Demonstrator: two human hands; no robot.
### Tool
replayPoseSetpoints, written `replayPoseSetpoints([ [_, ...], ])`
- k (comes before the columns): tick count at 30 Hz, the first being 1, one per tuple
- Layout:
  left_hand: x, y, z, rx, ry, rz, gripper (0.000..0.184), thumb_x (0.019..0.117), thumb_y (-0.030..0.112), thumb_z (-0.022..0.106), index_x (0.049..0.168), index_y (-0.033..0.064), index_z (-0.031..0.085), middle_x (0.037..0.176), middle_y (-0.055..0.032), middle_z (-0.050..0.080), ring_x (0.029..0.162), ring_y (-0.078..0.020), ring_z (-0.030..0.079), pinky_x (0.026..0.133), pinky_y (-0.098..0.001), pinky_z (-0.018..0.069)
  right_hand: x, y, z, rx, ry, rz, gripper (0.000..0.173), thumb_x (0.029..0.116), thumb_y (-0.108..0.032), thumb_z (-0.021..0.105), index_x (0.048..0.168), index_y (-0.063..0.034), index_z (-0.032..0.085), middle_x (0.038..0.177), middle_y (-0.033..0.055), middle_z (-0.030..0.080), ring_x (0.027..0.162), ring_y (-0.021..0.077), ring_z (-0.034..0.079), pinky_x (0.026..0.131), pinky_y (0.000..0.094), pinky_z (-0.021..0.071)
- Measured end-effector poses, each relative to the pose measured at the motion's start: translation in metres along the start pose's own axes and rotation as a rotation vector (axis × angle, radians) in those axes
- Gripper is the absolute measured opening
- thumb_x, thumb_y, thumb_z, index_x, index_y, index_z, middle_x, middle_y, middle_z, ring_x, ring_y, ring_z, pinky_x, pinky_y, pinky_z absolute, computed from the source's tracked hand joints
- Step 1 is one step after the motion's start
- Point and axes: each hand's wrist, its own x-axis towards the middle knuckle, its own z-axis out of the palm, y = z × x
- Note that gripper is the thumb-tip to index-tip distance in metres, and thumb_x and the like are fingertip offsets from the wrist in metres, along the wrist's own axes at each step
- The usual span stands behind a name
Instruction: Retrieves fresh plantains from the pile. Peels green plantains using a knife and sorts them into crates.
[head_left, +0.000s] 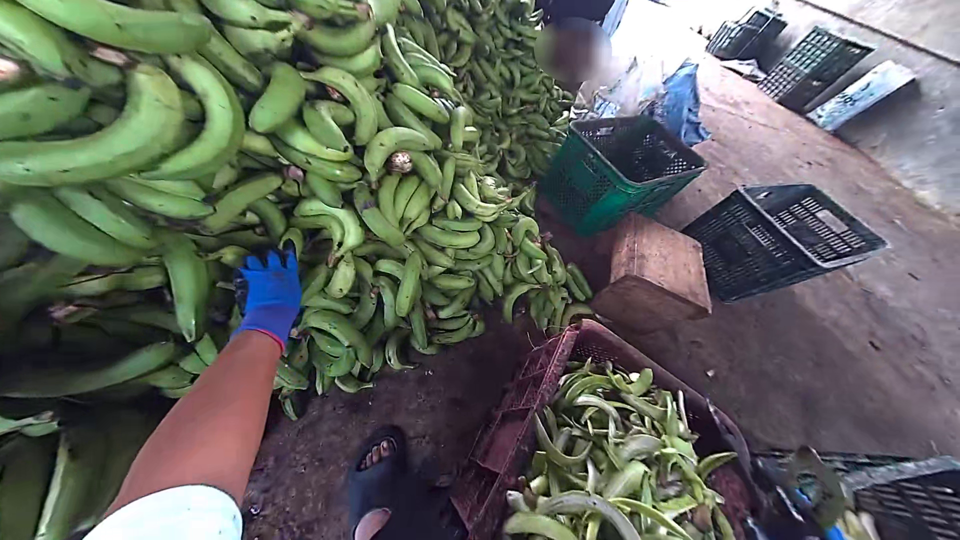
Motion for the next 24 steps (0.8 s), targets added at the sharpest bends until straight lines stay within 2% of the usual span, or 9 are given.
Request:
replayPoseSetpoints([
  [6, -0.018, 0.0, -0.049, -0.251, -0.138, -0.1, 0.089, 0.0879, 0.024, 0.078, 0.158, 0.0033, 0.027, 0.139, -0.0405, 0.047, 0.123, -0.0614, 0.05, 0.094, -0.0772, 0.0411, -0.008, -0.03, -0.004, 0.0, -0.042, -0.046, 0.062, 0.0879, -0.014, 0.069, 0.138, 0.0178, 0.05, 0.136, 0.0379, 0.056, 0.128, 0.0439, 0.057, 0.112, 0.0495, 0.0433],
  [8, -0.05, 0.008, -0.072, -0.656, -0.146, -0.064, 0.085, 0.0921, 0.022, 0.076, 0.159, 0.0079, 0.026, 0.14, -0.0331, 0.052, 0.121, -0.0475, 0.058, 0.097, -0.0644, 0.0464, -0.017, -0.048, -0.008, 0.104, -0.084, -0.023, 0.063, 0.0871, -0.009, 0.069, 0.143, 0.0131, 0.049, 0.132, 0.0308, 0.062, 0.12, 0.035, 0.063, 0.106, 0.0468, 0.0482],
  [10, -0.1, 0.033, -0.092, -1.318, -0.155, 0.046, 0.058, 0.0966, 0.012, 0.062, 0.149, 0.0137, 0.039, 0.12, -0.0101, 0.063, 0.094, -0.0175, 0.067, 0.077, -0.0352, 0.0588, -0.026, -0.059, -0.006, 0.268, -0.158, 0.01, 0.07, 0.0862, -0.013, 0.068, 0.15, 0.0027, 0.045, 0.124, 0.0179, 0.068, 0.105, 0.0191, 0.069, 0.093, 0.038, 0.057],
  [12, -0.15, 0.08, -0.124, -1.972, -0.336, 0.208, 0.027, 0.1044, 0.018, 0.041, 0.128, 0.0139, 0.054, 0.109, -0.0045, 0.071, 0.094, -0.0176, 0.072, 0.079, -0.0367, 0.0624, -0.032, -0.066, -0.002, 0.42, -0.255, 0.037, 0.077, 0.0851, -0.023, 0.072, 0.154, -0.0071, 0.042, 0.118, 0.0102, 0.07, 0.093, 0.0127, 0.07, 0.081, 0.0347, 0.0596],
  [13, -0.17, 0.106, -0.145, -2.12, -0.476, 0.293, 0.032, 0.1069, 0.027, 0.036, 0.128, 0.0136, 0.055, 0.115, -0.0063, 0.07, 0.1, -0.0211, 0.071, 0.083, -0.0406, 0.0616, -0.036, -0.069, -0.002, 0.468, -0.29, 0.043, 0.078, 0.0845, -0.027, 0.074, 0.154, -0.0095, 0.043, 0.117, 0.0085, 0.07, 0.09, 0.0116, 0.069, 0.079, 0.0339, 0.0597],
  [16, -0.221, 0.188, -0.205, -2.048, -0.654, 0.265, 0.036, 0.1102, 0.038, 0.033, 0.126, 0.0132, 0.054, 0.102, -0.006, 0.069, 0.085, -0.0181, 0.071, 0.068, -0.0347, 0.0615, -0.048, -0.076, -0.011, 0.532, -0.283, 0.011, 0.064, 0.0887, -0.028, 0.069, 0.147, -0.0072, 0.05, 0.112, 0.0073, 0.07, 0.087, 0.0098, 0.068, 0.078, 0.0316, 0.0587],
  [19, -0.272, 0.249, -0.241, -1.833, -0.711, 0.371, 0.031, 0.1078, 0.023, 0.047, 0.136, 0.0103, 0.047, 0.094, -0.0071, 0.067, 0.076, -0.0157, 0.069, 0.066, -0.032, 0.0601, -0.061, -0.074, -0.024, 0.598, -0.17, -0.006, 0.056, 0.0923, -0.02, 0.062, 0.144, -0.0013, 0.052, 0.115, 0.0099, 0.07, 0.093, 0.0116, 0.07, 0.084, 0.0323, 0.0593],
  [22, -0.328, 0.276, -0.249, -1.675, -0.599, 0.575, 0.055, 0.0955, 0.003, 0.064, 0.145, 0.0026, 0.04, 0.11, -0.0089, 0.065, 0.089, -0.0119, 0.068, 0.076, -0.028, 0.0598, -0.068, -0.067, -0.037, 0.66, -0.08, 0.001, 0.055, 0.095, -0.014, 0.056, 0.146, 0.002, 0.047, 0.115, 0.0126, 0.071, 0.09, 0.0152, 0.073, 0.078, 0.0341, 0.0629],
  [24, -0.349, 0.282, -0.232, -1.631, -0.52, 0.721, 0.067, 0.0868, 0.005, 0.072, 0.145, -0.0018, 0.039, 0.12, -0.0097, 0.065, 0.101, -0.0104, 0.068, 0.087, -0.0259, 0.0585, -0.07, -0.064, -0.044, 0.63, -0.067, 0.036, 0.052, 0.097, -0.014, 0.055, 0.146, 0.0017, 0.049, 0.111, 0.0124, 0.07, 0.083, 0.0125, 0.071, 0.074, 0.0313, 0.0605],
])
